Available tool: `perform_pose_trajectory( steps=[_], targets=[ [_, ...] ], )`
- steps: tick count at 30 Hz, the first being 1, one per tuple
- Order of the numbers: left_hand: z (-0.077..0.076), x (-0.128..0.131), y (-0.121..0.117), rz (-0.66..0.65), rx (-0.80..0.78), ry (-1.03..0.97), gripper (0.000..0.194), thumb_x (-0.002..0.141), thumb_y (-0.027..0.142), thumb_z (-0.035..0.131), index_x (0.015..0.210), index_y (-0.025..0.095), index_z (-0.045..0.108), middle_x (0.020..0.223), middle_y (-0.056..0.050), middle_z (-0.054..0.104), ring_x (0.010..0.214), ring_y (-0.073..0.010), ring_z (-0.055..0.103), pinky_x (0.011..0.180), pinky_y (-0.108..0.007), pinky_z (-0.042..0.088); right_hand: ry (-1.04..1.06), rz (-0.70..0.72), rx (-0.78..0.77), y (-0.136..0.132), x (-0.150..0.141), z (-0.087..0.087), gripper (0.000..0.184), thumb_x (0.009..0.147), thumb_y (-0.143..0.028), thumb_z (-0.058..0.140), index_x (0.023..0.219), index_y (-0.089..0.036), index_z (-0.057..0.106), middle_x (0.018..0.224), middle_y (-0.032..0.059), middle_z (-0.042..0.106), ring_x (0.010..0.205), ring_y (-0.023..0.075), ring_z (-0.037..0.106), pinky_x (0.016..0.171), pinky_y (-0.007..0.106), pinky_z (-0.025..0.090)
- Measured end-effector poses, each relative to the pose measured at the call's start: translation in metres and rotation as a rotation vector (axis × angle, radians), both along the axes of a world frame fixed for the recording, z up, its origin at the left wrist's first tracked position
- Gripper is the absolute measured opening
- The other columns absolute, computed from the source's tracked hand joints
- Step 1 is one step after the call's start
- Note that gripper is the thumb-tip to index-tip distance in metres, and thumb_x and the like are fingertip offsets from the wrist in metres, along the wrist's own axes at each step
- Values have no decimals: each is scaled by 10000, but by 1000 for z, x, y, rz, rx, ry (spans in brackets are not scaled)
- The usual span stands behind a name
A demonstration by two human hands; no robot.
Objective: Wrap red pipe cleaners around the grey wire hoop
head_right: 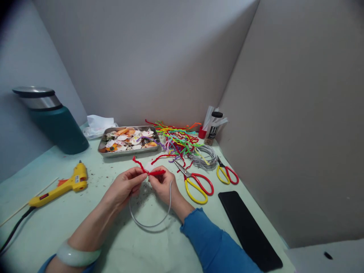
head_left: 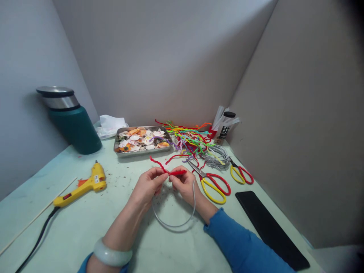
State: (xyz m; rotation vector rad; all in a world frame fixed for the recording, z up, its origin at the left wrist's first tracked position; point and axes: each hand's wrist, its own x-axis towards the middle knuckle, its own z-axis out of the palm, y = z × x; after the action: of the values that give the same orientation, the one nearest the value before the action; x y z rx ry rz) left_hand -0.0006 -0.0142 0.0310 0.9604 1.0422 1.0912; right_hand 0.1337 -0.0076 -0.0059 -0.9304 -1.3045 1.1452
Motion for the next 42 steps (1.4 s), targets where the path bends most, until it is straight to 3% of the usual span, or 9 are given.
perform_pose_trajectory(
  steps=[7,13,20,25,29,36,42],
  targets=[
    [4,3,-3,41,1,98,265,606,331,716,747,143,594,440,87,397,366,-30,258,372,-171,158,52,-6,-122,0,-3,6,125,688,-252,596,751,-162,537,582,-30,568,397,66,440,390,190,338],
    [2,6,-1,92,66,152,260,604,330,717,767,142,642,527,33,531,397,-54,337,387,-185,187,68,-72,-119,-1,-5,7,88,682,-215,580,743,-161,546,546,-47,548,383,62,434,374,181,333],
    [-1,5,0,85,100,214,284,640,341,697,840,144,657,545,29,541,410,-57,336,394,-180,218,171,-21,-124,1,-4,7,97,664,-216,585,737,-160,552,555,-48,563,370,54,423,365,176,317],
    [-1,5,1,147,258,408,205,667,334,662,793,176,697,705,-23,651,589,-140,529,504,-205,360,215,-23,-152,2,-5,6,91,652,-219,588,709,-163,544,532,-54,555,348,51,397,351,179,288],
    [-3,5,1,158,412,501,147,672,312,651,755,204,707,827,-35,671,695,-166,562,608,-223,398,181,-16,-158,4,-5,3,76,681,-229,569,681,-160,537,499,-58,531,340,48,386,350,176,288],
    [-10,3,4,128,268,470,261,672,359,656,852,170,659,675,-20,631,504,-117,473,452,-204,321,121,-28,-138,4,-5,0,117,703,-265,591,697,-161,536,502,-61,510,359,48,400,351,168,300],
    [-11,4,5,124,263,423,178,676,326,655,741,161,641,686,-29,639,585,-134,531,530,-210,372,68,-87,-90,1,-6,2,118,699,-250,615,728,-162,543,530,-66,507,396,50,414,371,168,318]
  ],
)
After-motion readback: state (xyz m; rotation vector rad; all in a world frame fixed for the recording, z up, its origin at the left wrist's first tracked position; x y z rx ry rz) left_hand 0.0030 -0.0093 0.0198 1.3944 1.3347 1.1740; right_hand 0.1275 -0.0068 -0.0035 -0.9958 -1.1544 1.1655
